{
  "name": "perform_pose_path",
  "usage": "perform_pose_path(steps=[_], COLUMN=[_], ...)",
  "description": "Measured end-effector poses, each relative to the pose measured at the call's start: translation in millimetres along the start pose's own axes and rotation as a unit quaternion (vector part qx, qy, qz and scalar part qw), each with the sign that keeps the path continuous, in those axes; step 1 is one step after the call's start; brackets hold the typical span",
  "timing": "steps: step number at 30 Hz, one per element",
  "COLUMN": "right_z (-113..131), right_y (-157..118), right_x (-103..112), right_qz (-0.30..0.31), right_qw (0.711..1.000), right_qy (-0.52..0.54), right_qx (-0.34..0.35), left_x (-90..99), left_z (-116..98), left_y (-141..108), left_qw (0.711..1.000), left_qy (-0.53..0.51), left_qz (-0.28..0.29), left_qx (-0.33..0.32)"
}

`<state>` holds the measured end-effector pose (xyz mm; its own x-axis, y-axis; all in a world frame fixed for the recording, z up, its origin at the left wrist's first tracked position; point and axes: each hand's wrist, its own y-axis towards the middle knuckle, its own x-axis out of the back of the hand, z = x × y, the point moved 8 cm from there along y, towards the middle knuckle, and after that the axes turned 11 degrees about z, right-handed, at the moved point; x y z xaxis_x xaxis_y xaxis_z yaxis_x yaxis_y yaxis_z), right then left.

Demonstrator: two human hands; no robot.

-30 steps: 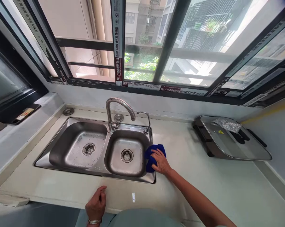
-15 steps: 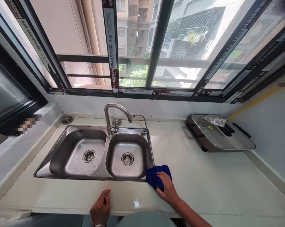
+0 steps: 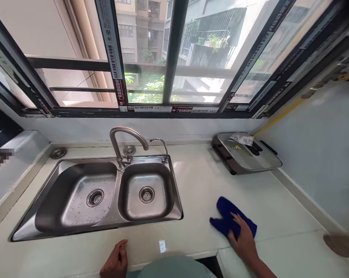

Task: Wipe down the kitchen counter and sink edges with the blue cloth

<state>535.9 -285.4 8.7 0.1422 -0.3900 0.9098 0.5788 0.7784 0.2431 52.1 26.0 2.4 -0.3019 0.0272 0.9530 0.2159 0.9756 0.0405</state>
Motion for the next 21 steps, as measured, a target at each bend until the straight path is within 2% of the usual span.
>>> perform_pose_path(steps=[2, 4, 8, 12, 15, 17, 21], right_z=[3, 19, 71, 131, 167, 180, 175], right_y=[22, 45, 87, 112, 111, 98, 57], right_x=[-5, -16, -45, -65, -68, -66, -55], right_qz=[-0.037, -0.05, -0.026, -0.001, 0.024, 0.053, 0.114], right_qw=[0.995, 0.99, 0.995, 1.0, 0.998, 0.992, 0.972], right_qy=[-0.034, -0.056, -0.05, -0.017, 0.01, 0.028, 0.052], right_qx=[-0.083, -0.119, -0.084, -0.015, 0.054, 0.113, 0.197], left_x=[-3.0, -4.0, 3.0, 16.9, 21.8, 21.2, 17.7], left_z=[2, 2, -5, -14, -19, -20, -15], left_y=[0, 0, 1, 0, 0, 0, 0], left_qw=[1.0, 1.0, 0.999, 0.999, 0.999, 1.0, 1.0], left_qy=[0.009, 0.016, 0.026, 0.031, 0.026, 0.023, 0.012], left_qz=[-0.007, -0.014, -0.025, -0.029, -0.023, -0.015, -0.008], left_qx=[0.001, -0.002, -0.009, 0.001, -0.008, -0.014, -0.004])
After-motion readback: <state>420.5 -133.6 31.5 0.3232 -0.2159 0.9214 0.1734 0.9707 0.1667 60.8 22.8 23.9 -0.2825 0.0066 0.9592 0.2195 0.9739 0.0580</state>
